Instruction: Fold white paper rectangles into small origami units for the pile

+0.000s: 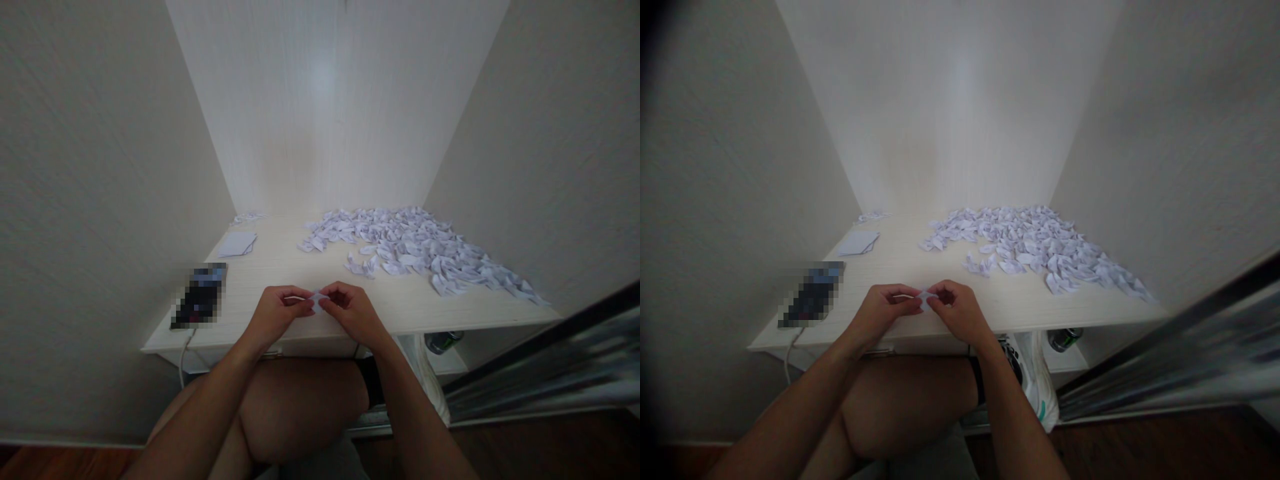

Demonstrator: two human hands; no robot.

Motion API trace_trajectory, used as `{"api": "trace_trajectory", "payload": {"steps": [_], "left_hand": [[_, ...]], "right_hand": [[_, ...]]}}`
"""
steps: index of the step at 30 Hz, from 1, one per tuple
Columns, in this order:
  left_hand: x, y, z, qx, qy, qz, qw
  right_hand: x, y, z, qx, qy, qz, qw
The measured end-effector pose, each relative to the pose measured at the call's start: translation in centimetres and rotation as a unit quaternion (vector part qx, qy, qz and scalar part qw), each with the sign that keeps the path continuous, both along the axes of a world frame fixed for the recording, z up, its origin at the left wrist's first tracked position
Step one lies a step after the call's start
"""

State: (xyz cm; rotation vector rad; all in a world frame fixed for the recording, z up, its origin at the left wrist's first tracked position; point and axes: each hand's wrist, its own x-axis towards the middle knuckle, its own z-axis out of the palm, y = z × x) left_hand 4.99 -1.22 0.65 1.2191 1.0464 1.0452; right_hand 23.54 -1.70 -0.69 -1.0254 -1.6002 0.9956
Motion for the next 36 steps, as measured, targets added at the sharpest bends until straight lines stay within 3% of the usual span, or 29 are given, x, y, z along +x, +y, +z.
{"api": "trace_trajectory", "payload": {"steps": [19,36], "left_hand": [[0.9,-0.4,-0.2,-0.007,-0.092,0.023,0.995],[0.6,-0.1,-0.4,0.008,-0.062,0.031,0.998]], "right_hand": [[0.2,0.0,-0.2,0.093,0.046,-0.023,0.994],[0.0,-0.2,0.0,0.052,0.029,-0.039,0.997]]}}
